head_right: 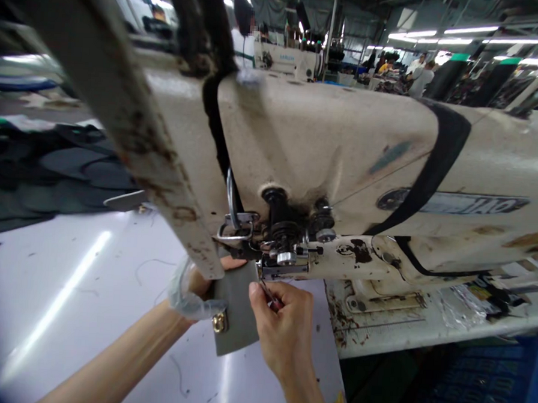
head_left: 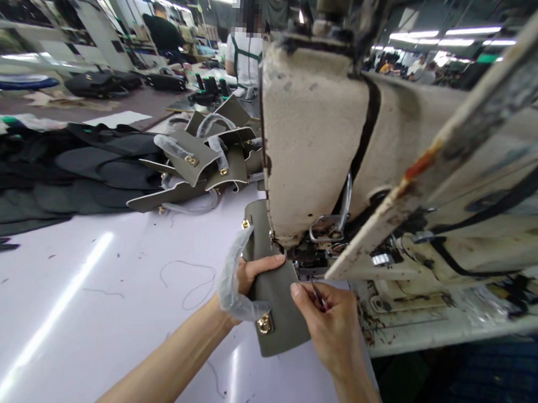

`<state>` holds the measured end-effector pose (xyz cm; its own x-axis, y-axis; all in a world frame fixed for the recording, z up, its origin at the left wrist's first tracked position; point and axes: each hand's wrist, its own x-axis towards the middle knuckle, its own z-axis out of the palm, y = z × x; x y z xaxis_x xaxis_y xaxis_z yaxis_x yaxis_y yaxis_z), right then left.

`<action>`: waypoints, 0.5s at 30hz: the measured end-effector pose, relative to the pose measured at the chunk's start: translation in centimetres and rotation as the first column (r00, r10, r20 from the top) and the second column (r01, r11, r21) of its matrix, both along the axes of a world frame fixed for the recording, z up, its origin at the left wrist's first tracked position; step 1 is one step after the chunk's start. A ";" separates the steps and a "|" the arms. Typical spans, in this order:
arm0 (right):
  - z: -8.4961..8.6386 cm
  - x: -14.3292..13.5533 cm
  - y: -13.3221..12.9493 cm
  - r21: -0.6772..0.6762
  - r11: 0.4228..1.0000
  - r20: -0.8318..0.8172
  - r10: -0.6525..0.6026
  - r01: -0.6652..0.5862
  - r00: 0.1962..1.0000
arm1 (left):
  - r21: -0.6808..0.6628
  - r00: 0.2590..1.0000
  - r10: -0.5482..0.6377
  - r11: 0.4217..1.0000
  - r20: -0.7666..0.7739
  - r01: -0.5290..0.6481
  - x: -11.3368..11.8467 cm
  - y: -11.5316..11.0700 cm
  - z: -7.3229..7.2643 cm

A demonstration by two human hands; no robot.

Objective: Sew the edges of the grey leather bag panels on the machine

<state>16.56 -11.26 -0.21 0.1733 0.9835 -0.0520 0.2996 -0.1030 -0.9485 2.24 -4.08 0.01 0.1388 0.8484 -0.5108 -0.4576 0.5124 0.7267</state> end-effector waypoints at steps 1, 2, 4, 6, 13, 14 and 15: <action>0.0 0.0 0.0 -0.002 1.000 -0.001 -0.004 0.004 1.000 | 0.008 1.000 -0.016 1.000 -0.002 0.016 0.0 0.0 -0.1; 0.0 0.0 0.0 -0.002 1.000 -0.002 -0.008 0.008 1.000 | 0.010 0.999 -0.049 0.999 -0.005 0.049 -0.1 0.1 -0.3; -0.1 -0.1 0.0 -0.004 1.000 -0.001 -0.012 0.012 1.000 | 0.008 0.994 -0.109 0.994 -0.002 0.109 -0.3 0.1 -0.9; -0.1 -0.1 0.0 -0.003 1.000 -0.002 -0.011 0.011 1.000 | 0.005 0.989 -0.146 0.989 0.012 0.146 -0.5 0.1 -1.5; 0.2 -0.4 -0.3 0.021 1.000 0.012 -0.019 0.019 1.000 | 0.070 0.980 -0.193 0.979 0.037 0.190 -0.5 0.1 -1.1; 0.2 -0.4 -0.3 0.020 1.000 0.008 -0.019 0.018 1.000 | 0.079 0.979 -0.198 0.978 0.046 0.194 -0.5 0.1 -1.0; 0.2 -0.4 -0.3 0.020 1.000 0.004 -0.019 0.019 1.000 | 0.080 0.978 -0.203 0.977 0.049 0.199 -0.5 0.2 -0.9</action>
<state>16.18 -11.58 -0.03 0.1925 0.9808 -0.0320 0.3016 -0.0902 -0.9492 1.76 -3.88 -0.89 0.3373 0.8353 -0.4343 -0.3923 0.5440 0.7417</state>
